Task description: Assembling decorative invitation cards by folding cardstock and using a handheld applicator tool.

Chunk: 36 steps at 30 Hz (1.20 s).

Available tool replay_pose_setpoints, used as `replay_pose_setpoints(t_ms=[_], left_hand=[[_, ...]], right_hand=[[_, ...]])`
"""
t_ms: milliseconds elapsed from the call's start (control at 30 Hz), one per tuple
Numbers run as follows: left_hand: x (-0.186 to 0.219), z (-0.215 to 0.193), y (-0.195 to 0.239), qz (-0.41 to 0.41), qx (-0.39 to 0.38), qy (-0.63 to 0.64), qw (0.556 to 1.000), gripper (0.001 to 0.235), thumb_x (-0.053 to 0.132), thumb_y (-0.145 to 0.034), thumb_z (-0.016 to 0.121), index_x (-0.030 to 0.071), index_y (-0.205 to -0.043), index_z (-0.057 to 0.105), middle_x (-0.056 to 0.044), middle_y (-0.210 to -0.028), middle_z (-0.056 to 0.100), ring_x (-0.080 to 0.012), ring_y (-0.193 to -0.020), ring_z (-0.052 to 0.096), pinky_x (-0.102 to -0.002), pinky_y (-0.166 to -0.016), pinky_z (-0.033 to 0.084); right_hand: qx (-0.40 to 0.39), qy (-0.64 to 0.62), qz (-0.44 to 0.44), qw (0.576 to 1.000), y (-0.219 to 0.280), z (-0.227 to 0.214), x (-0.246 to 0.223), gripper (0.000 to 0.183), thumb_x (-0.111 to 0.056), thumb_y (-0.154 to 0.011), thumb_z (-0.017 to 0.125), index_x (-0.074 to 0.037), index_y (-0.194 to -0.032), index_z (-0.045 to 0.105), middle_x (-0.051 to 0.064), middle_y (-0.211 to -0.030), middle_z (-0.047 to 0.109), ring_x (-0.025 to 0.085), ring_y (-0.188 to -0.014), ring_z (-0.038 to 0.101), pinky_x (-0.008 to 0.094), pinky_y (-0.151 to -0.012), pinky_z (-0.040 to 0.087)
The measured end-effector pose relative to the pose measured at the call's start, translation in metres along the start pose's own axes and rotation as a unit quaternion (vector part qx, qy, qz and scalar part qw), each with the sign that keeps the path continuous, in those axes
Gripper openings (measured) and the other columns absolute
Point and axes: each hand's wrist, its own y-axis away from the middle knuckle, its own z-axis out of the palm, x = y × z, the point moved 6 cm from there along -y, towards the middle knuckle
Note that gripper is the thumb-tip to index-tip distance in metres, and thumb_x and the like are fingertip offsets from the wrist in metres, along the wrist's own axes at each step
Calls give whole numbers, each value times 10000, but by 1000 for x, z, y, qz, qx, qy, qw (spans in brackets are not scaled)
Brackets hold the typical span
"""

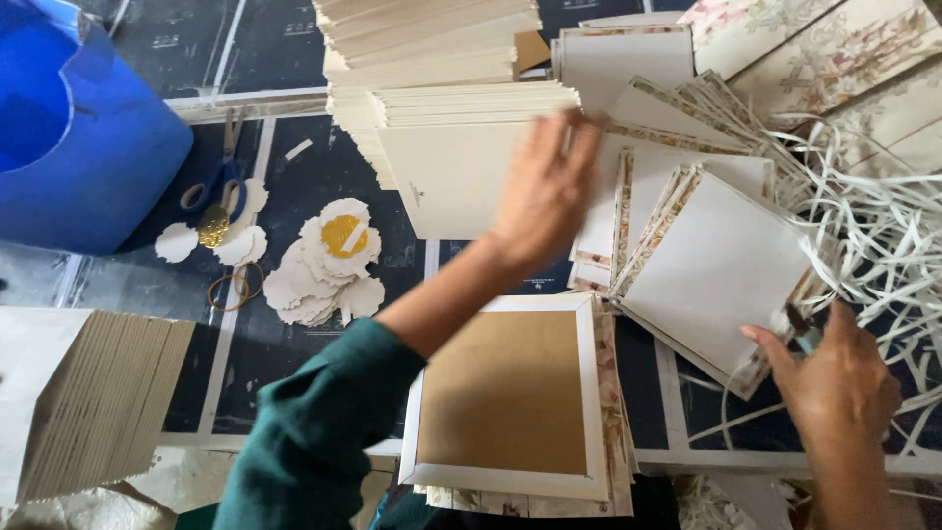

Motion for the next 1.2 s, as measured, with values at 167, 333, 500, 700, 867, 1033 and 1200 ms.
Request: replay_pose_setpoints(t_ms=[167, 333, 500, 700, 867, 1033, 1200], left_hand=[[26, 150, 9, -161, -293, 22, 942, 482, 317, -824, 572, 32, -1202, 481, -160, -1194, 463, -316, -1093, 443, -381, -942, 389], [47, 145, -7, -256, -298, 99, 914, 459, 324, -806, 563, 39, -1166, 552, -181, -1190, 506, -355, -1097, 456, -448, -882, 417], [54, 99, -36, -170, -56, 281, 943, 182, 77, -839, 497, 118, -969, 376, -168, -708, 632, -404, -508, 596, -496, -424, 438], [43, -23, -48, -176, 16, 267, 947, 410, 210, -924, 352, 197, -1316, 233, -108, -937, 637, -443, -627, 588, -438, -639, 454], [67, -42, -7, -163, -22, 280, 946, 492, 174, -930, 368, 143, -1387, 191, -198, -1125, 597, -492, -649, 579, -497, -605, 429], [85, -50, 16, -132, -59, 321, 936, 493, 146, -937, 365, 98, -1391, 178, -210, -1120, 614, -433, -692, 645, -438, -640, 494], [74, -61, 27, -141, -44, 317, 937, 594, 106, -920, 385, 134, -1444, 105, -130, -1435, 424, -380, -551, 562, -424, -589, 463]], right_hand=[[-129, -137, 60, 980, 9, 17, -8, 702, -619, -826, 585, 12, -1133, 616, 261, -1075, 586, 408, -968, 578, 509, -756, 462], [-103, -207, 55, 971, 6, 25, -13, 670, -547, -818, 613, 24, -1167, 579, 207, -1103, 557, 390, -985, 560, 514, -726, 463], [-118, -171, 1, 978, -12, 23, -3, 752, -651, -781, 568, 5, -1148, 596, 205, -926, 657, 347, -858, 632, 432, -715, 490], [113, -157, -115, 974, -46, -4, 50, 420, -238, -1016, 589, -10, -1363, 648, 298, -937, 637, 446, -910, 596, 491, -747, 456], [196, -321, -211, 902, -45, -149, -37, 391, 9, -1011, 583, 47, -1399, 548, 290, -1131, 653, 432, -814, 611, 485, -717, 464], [148, -459, -358, 800, -35, -214, -118, 608, 144, -925, 492, -9, -1461, 250, 196, -1439, 437, 290, -1124, 600, 317, -945, 492], [210, -515, -298, 776, -33, -227, -135, 322, 54, -1024, 420, 70, -1337, 493, 208, -1311, 555, 322, -1177, 573, 361, -965, 459]])
